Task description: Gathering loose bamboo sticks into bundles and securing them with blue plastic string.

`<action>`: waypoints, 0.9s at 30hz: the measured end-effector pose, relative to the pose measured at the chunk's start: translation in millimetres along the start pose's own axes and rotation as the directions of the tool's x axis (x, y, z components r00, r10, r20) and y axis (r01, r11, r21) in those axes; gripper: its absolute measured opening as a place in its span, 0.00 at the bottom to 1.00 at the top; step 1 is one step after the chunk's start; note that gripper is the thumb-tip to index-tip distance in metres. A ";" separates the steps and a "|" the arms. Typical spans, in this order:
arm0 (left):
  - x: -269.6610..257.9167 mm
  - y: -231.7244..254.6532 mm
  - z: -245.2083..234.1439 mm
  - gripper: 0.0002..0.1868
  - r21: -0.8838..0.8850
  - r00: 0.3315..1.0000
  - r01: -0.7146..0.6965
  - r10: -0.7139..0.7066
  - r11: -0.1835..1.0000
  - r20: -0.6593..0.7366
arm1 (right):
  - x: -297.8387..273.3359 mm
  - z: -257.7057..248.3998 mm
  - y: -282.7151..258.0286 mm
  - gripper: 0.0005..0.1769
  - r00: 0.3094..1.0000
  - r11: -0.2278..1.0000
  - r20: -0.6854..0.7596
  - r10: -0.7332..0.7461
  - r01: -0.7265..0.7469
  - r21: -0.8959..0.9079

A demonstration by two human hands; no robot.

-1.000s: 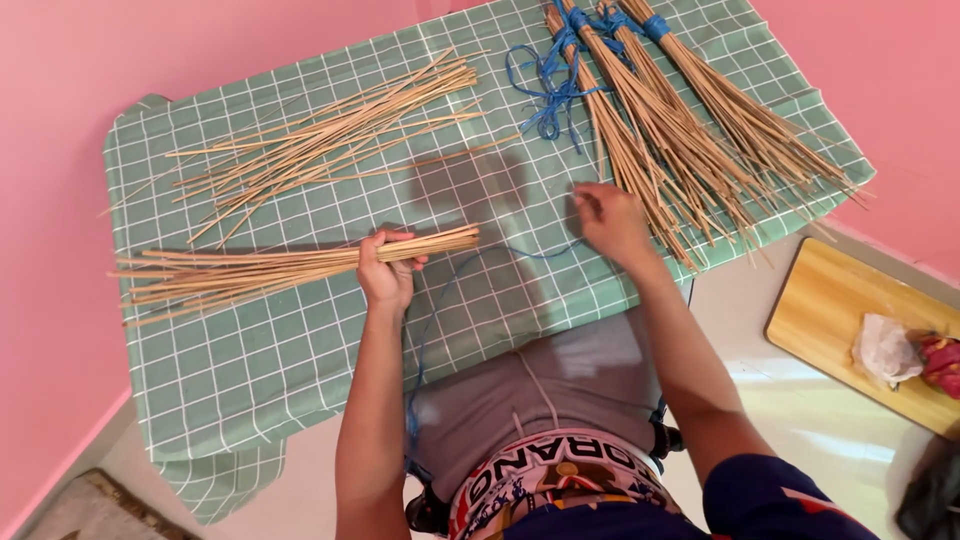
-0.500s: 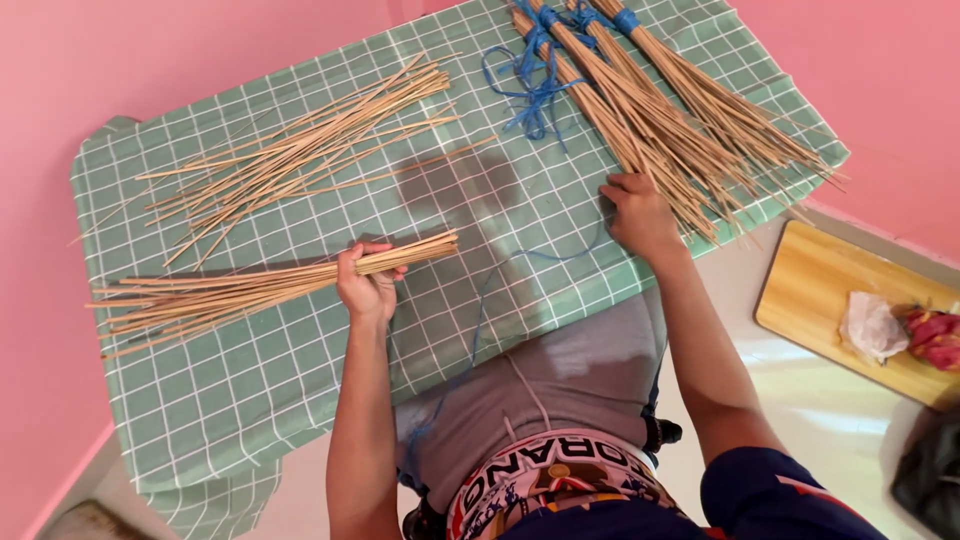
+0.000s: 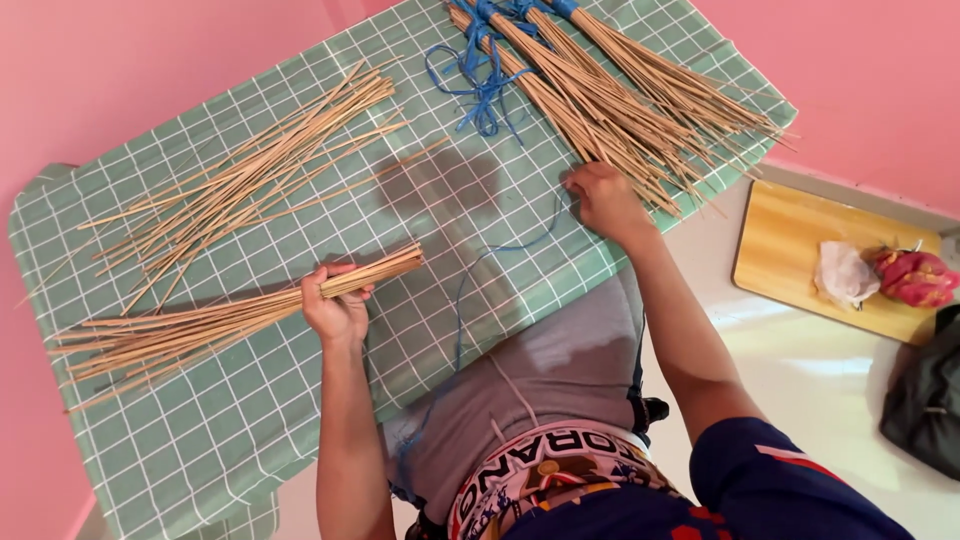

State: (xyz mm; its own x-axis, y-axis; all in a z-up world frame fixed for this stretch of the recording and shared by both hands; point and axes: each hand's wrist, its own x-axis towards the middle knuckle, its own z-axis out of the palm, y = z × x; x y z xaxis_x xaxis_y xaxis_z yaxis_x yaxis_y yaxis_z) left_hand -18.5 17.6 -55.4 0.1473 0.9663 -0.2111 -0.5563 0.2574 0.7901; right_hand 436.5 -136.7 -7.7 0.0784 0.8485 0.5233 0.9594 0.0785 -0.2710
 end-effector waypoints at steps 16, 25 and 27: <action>0.7 -3.8 0.2 0.25 -0.034 1.000 -0.015 0.015 0.999 -0.001 | 53.3 -41.0 -9.6 0.05 0.787 0.386 -0.335 0.518 0.134 0.912; -22.0 19.9 30.7 0.21 -0.049 0.999 -0.009 0.008 0.999 -0.034 | 74.5 -65.1 -53.5 0.19 0.791 0.929 -0.579 -0.196 0.339 0.148; -21.3 19.4 30.8 0.21 -0.052 0.999 -0.008 0.006 0.999 -0.035 | 78.5 -67.6 -61.8 0.20 0.807 0.930 -0.509 -0.299 0.366 0.033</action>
State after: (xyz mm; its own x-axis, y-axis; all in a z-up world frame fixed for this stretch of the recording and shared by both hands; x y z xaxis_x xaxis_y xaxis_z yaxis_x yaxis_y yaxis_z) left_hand -7.2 2.0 -17.8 0.1149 0.9672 -0.2266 -0.5990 0.2494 0.7609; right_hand 401.7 -110.3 104.8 -0.0860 0.3949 0.9147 0.9121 0.4007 -0.0872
